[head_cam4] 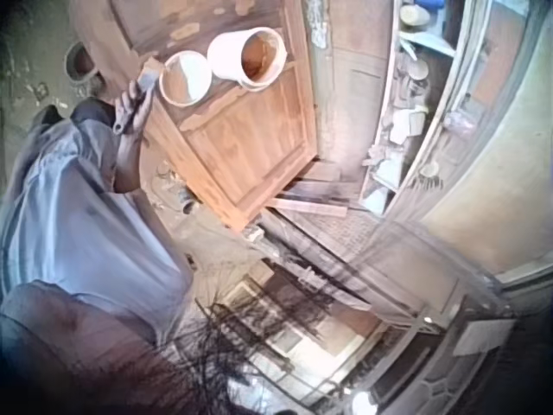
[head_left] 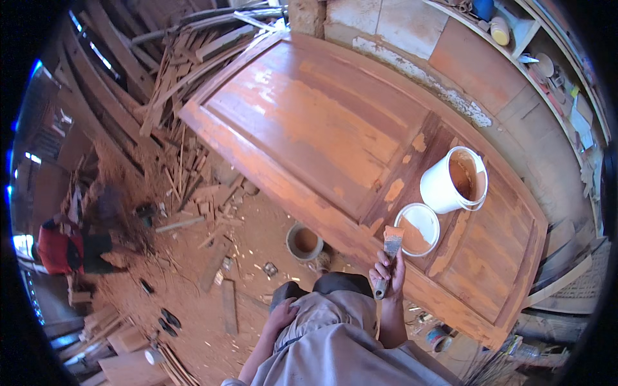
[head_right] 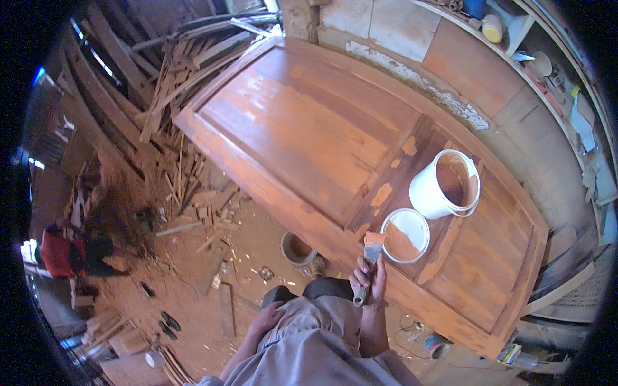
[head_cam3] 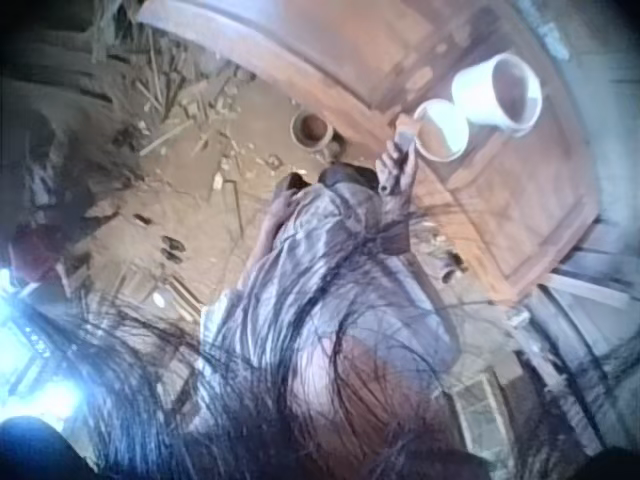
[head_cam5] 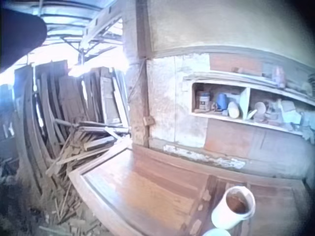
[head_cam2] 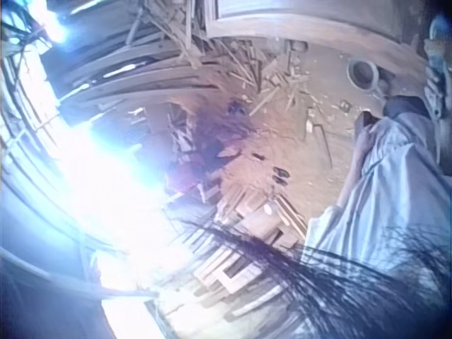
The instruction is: The person applies wood putty to the grooves and seams of a wooden door using a putty knife, occasionally dipping the knife into a container of putty.
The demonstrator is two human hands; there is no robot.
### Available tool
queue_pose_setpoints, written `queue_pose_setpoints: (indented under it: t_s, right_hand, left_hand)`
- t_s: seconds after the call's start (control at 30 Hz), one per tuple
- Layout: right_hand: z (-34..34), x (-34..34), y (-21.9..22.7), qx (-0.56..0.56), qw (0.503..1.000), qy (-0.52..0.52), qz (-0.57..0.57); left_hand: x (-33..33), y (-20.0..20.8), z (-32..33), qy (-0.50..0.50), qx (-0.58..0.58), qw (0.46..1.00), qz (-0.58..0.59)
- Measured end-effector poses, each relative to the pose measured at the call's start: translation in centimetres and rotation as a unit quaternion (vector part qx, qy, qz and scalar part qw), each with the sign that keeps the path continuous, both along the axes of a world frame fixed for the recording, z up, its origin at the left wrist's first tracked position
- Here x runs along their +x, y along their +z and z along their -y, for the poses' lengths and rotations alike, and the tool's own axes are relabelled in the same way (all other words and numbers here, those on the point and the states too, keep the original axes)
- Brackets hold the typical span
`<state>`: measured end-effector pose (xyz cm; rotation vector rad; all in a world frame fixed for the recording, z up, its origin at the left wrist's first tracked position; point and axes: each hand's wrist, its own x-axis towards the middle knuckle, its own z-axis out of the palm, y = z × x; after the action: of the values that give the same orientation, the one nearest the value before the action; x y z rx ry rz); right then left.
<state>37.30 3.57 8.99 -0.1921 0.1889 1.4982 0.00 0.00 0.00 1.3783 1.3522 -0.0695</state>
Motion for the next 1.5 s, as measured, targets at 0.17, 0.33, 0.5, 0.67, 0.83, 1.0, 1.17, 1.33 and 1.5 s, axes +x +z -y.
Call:
queue_pose_setpoints:
  t_s: [0.17,0.33,0.5,0.67,0.83,1.0,1.17,1.33,1.5]
  right_hand:
    - [-6.4,2.1,0.4,-0.016,0.999,-0.03,0.008]
    - [-7.0,4.4,0.5,-0.047,0.994,-0.094,0.022]
    - [-11.1,6.1,1.6,-0.076,0.984,-0.143,0.067]
    - [-15.0,4.9,1.6,-0.096,0.969,-0.209,0.091]
    - [-21.3,3.0,1.4,-0.276,0.926,-0.234,0.111]
    - [-29.0,3.9,1.5,-0.229,0.951,-0.204,0.044]
    - [-31.8,8.7,1.4,-0.334,0.935,-0.095,0.076]
    - [-35.7,12.6,-1.0,-0.487,0.865,-0.1,0.068]
    - [-36.1,14.3,-6.2,-0.409,0.905,-0.101,0.061]
  left_hand:
    - [-0.7,3.3,-14.2,0.004,0.17,0.981,-0.093]
    - [1.4,7.1,-23.5,0.173,0.217,0.959,0.056]
    - [9.8,9.4,-34.0,0.174,0.247,0.935,0.186]
    - [17.8,8.6,-45.7,0.008,0.261,0.938,0.228]
    - [24.4,4.6,-56.3,-0.143,0.373,0.892,0.211]
    - [28.2,0.4,-63.4,-0.189,0.436,0.868,0.143]
    - [29.3,-2.5,-64.8,-0.252,0.45,0.856,0.045]
    - [28.6,-3.3,-65.4,-0.262,0.371,0.89,0.019]
    - [28.8,-4.4,-65.6,-0.282,0.396,0.874,0.009]
